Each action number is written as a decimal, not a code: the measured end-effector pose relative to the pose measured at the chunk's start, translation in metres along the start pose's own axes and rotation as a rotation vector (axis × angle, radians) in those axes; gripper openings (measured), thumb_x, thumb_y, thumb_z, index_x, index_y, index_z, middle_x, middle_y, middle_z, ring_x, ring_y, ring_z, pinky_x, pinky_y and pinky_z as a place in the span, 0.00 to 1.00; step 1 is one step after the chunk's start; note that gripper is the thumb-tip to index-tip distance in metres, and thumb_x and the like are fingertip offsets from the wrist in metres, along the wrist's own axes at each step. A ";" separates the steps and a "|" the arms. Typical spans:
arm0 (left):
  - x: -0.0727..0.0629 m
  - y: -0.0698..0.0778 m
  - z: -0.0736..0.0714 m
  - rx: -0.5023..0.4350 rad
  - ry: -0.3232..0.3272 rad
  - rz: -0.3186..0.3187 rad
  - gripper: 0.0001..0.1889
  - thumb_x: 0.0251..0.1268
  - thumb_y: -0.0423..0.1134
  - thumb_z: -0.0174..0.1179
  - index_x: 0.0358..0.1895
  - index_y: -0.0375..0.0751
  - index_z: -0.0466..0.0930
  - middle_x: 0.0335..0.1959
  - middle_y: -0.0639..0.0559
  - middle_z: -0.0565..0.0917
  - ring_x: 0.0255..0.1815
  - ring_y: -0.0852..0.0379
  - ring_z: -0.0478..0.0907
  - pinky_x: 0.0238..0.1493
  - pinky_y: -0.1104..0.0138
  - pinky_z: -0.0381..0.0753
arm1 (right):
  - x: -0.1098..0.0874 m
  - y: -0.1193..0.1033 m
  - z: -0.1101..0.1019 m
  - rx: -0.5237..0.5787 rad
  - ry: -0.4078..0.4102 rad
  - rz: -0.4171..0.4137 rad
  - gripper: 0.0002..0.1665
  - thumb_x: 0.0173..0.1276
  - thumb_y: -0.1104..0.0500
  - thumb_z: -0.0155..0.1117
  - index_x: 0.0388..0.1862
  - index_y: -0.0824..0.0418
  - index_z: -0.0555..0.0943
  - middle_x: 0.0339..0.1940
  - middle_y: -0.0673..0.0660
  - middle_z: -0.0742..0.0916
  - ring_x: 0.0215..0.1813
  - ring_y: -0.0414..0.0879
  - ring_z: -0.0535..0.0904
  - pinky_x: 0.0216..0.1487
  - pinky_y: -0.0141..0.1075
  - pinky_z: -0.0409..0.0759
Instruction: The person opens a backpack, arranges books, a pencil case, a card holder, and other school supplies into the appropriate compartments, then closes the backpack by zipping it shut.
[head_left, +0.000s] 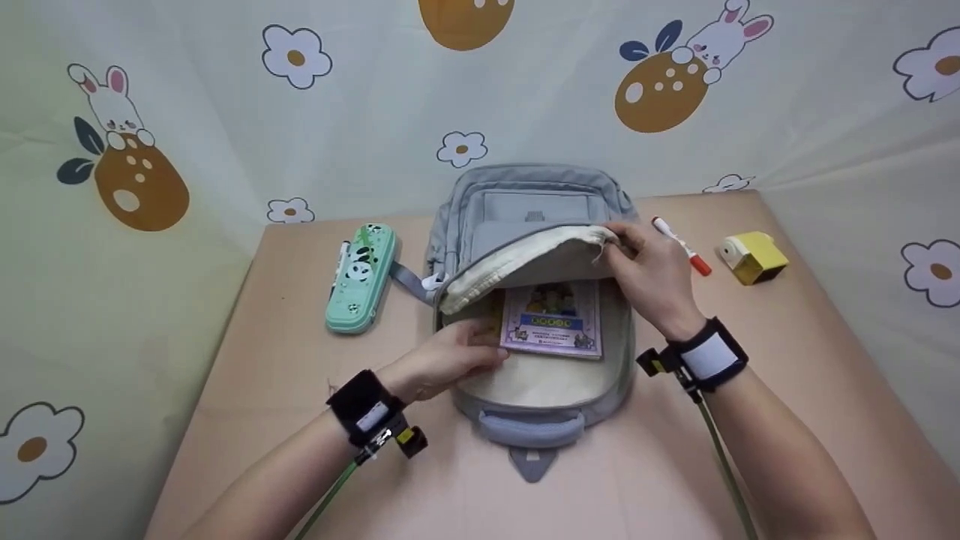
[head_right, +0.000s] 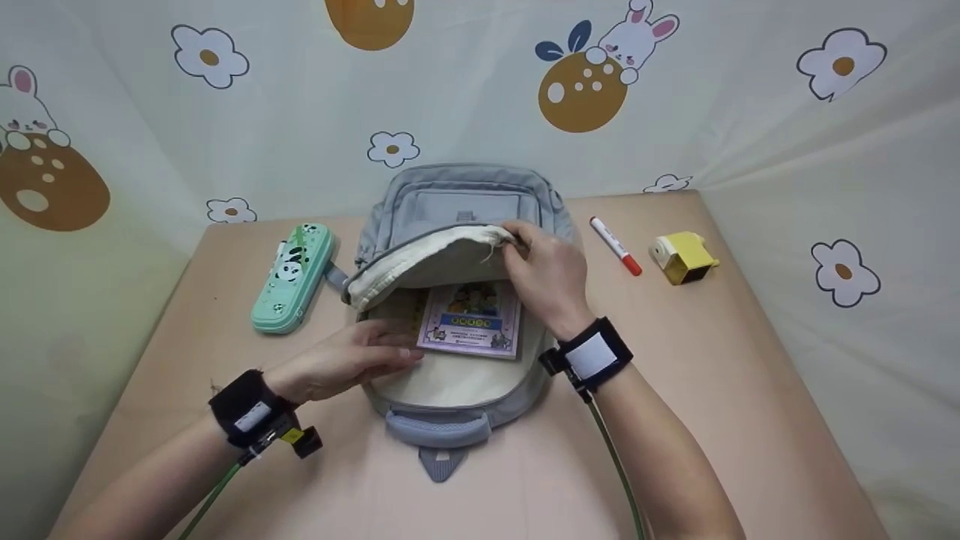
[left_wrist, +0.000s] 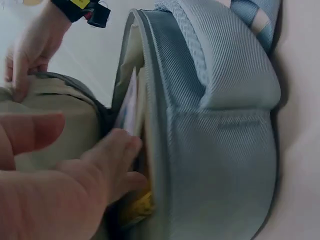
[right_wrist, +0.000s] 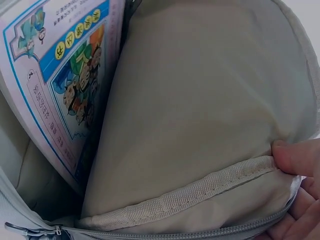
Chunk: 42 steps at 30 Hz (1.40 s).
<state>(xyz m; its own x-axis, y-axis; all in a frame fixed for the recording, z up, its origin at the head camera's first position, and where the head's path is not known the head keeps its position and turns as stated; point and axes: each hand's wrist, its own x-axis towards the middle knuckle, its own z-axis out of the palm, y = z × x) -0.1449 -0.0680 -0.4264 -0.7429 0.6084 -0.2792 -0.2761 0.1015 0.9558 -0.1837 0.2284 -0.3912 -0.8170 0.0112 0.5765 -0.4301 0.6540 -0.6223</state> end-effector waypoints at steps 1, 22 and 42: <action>-0.006 0.004 0.001 0.078 -0.016 0.020 0.39 0.73 0.30 0.57 0.78 0.22 0.45 0.75 0.26 0.61 0.72 0.34 0.67 0.70 0.53 0.69 | -0.001 0.000 0.000 -0.002 -0.002 0.000 0.14 0.68 0.68 0.65 0.52 0.63 0.87 0.44 0.55 0.90 0.32 0.42 0.77 0.30 0.26 0.70; -0.014 0.032 -0.015 1.045 0.452 0.627 0.23 0.75 0.43 0.61 0.69 0.41 0.76 0.63 0.46 0.82 0.61 0.52 0.80 0.62 0.59 0.77 | -0.025 0.001 -0.002 -0.007 -0.035 -0.113 0.13 0.67 0.69 0.68 0.51 0.65 0.87 0.42 0.56 0.91 0.23 0.40 0.73 0.22 0.23 0.67; -0.020 -0.023 -0.009 1.431 0.242 0.861 0.09 0.65 0.27 0.62 0.36 0.45 0.75 0.24 0.59 0.80 0.23 0.63 0.76 0.22 0.69 0.74 | -0.084 0.027 -0.018 -0.148 -0.478 -0.429 0.28 0.53 0.75 0.72 0.53 0.60 0.81 0.56 0.54 0.87 0.57 0.48 0.84 0.50 0.42 0.84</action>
<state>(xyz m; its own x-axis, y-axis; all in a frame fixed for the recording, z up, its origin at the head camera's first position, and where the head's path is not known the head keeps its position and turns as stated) -0.1294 -0.0896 -0.4434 -0.4796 0.7511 0.4537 0.8648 0.4921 0.0995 -0.1195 0.2587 -0.4473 -0.6798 -0.5890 0.4370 -0.7264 0.6230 -0.2903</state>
